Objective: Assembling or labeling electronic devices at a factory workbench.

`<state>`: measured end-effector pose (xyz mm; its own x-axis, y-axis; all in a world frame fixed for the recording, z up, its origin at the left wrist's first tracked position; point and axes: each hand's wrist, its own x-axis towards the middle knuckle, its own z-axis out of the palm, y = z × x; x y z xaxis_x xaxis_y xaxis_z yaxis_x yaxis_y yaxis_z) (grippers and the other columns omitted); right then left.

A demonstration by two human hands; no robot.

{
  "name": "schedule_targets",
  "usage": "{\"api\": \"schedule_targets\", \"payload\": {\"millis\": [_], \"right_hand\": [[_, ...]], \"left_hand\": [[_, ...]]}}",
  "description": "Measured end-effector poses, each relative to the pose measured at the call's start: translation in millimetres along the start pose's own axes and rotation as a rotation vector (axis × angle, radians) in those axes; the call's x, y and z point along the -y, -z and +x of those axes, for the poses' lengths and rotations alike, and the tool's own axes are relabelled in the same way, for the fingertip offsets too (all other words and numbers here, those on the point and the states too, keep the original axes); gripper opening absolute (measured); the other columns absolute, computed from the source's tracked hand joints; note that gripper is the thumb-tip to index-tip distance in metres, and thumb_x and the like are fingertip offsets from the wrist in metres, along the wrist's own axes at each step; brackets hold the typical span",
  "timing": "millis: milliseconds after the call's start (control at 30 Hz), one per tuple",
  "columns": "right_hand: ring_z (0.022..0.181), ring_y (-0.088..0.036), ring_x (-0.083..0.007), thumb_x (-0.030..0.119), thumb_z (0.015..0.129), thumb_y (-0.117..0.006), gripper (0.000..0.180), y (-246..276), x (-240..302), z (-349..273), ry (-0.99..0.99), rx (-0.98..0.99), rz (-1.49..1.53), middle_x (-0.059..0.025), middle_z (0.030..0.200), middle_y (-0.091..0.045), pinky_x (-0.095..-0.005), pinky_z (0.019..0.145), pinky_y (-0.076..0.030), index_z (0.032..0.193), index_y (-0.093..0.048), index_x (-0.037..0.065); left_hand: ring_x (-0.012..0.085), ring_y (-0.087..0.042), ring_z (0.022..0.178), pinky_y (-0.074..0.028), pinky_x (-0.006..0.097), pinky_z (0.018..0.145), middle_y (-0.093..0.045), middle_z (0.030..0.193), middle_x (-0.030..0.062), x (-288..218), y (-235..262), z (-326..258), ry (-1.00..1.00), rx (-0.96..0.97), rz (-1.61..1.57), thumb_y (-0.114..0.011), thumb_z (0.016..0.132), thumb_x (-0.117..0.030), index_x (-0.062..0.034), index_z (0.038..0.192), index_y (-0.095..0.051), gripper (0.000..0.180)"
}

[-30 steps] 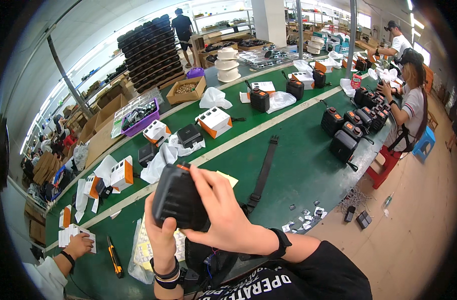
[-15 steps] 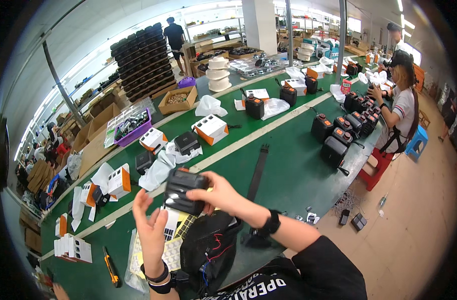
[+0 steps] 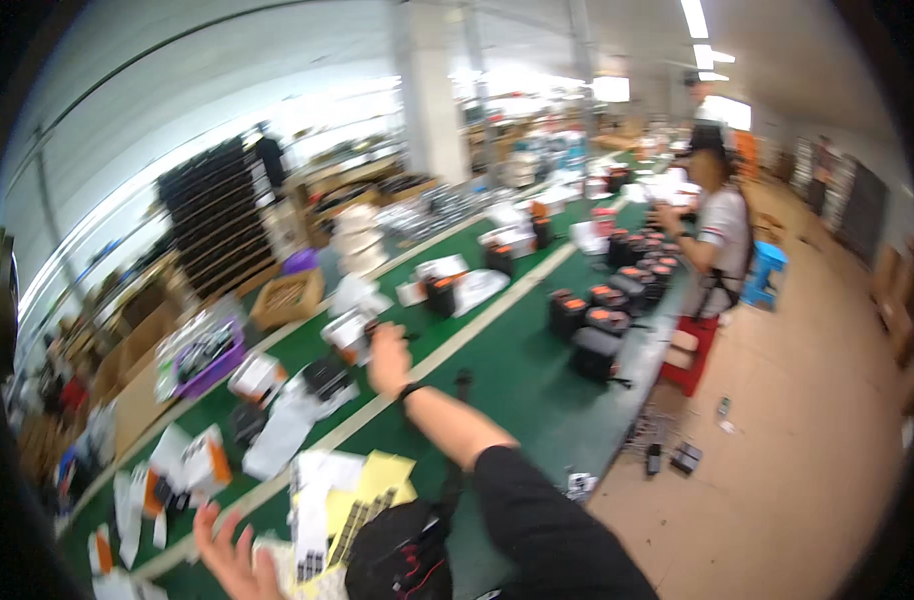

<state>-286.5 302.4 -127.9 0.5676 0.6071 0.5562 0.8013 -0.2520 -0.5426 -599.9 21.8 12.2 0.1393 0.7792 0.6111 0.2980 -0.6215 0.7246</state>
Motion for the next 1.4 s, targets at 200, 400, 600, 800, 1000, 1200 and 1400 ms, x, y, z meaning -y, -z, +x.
{"api": "schedule_targets", "payload": {"millis": [200,400,600,800,1000,1200,1400], "right_hand": [[0.097,-0.048,-0.0315,0.030,0.068,-0.069,0.080,-40,82,-31,0.302,-0.041,0.203,-0.0210,0.100,-0.045,-0.0361,0.068,-0.050,0.127,-0.028,-0.006],[0.100,-0.046,-0.0352,0.037,0.053,-0.078,0.103,-61,81,-18,-0.028,0.289,-0.008,-0.0208,0.106,-0.045,-0.0439,0.083,-0.040,0.127,-0.023,-0.008],[0.105,-0.044,-0.0402,0.040,0.059,-0.071,0.087,-21,79,-7,-0.459,0.254,0.447,-0.0262,0.112,-0.045,-0.0457,0.090,-0.036,0.120,-0.029,-0.006],[0.115,-0.032,-0.0374,0.024,0.061,-0.069,0.097,119,125,-110,0.421,0.236,0.941,-0.0233,0.122,-0.034,-0.0389,0.100,-0.024,0.136,-0.012,-0.001],[0.112,-0.034,-0.0413,0.038,0.072,-0.062,0.081,254,112,-191,0.832,0.001,0.725,-0.0268,0.126,-0.031,-0.0495,0.091,-0.030,0.131,-0.026,-0.006],[0.116,-0.034,-0.0400,0.042,0.073,-0.065,0.086,283,100,-204,0.702,0.229,0.997,-0.0261,0.127,-0.032,-0.0460,0.094,-0.029,0.132,-0.024,-0.006],[0.117,-0.038,-0.0242,0.023,0.076,-0.064,0.074,269,85,-202,0.213,0.836,1.500,-0.0166,0.126,-0.039,-0.0334,0.099,-0.029,0.133,-0.024,-0.002]], "left_hand": [[0.0318,-0.040,0.114,-0.033,0.042,0.095,-0.034,0.129,0.0173,11,14,6,0.134,-0.084,-0.125,-0.054,0.083,-0.011,-0.0027,0.134,-0.019,0.063],[0.0309,-0.043,0.110,-0.036,0.039,0.093,-0.039,0.125,0.0175,5,7,17,0.160,-0.104,-0.099,-0.053,0.082,-0.009,-0.0043,0.132,-0.023,0.059],[0.0304,-0.043,0.109,-0.038,0.040,0.090,-0.039,0.124,0.0190,17,15,23,0.063,-0.187,-0.016,-0.055,0.082,-0.009,-0.0042,0.131,-0.025,0.058],[0.0305,-0.045,0.106,-0.041,0.039,0.088,-0.040,0.122,0.0199,41,19,25,-0.006,-0.236,-0.041,-0.057,0.082,-0.014,-0.0006,0.130,-0.026,0.058],[0.0303,-0.048,0.103,-0.044,0.039,0.085,-0.043,0.119,0.0208,46,-31,0,0.003,-0.157,-0.247,-0.058,0.082,-0.016,0.0004,0.128,-0.028,0.057],[0.0308,-0.052,0.096,-0.048,0.039,0.079,-0.048,0.113,0.0230,23,-32,-6,-0.044,-0.127,-0.295,-0.061,0.080,-0.023,0.0025,0.122,-0.035,0.056],[0.0304,-0.050,0.097,-0.047,0.038,0.075,-0.047,0.112,0.0195,8,-25,-8,-0.165,-0.023,-0.309,-0.061,0.081,-0.035,0.0008,0.119,-0.039,0.057]]}}
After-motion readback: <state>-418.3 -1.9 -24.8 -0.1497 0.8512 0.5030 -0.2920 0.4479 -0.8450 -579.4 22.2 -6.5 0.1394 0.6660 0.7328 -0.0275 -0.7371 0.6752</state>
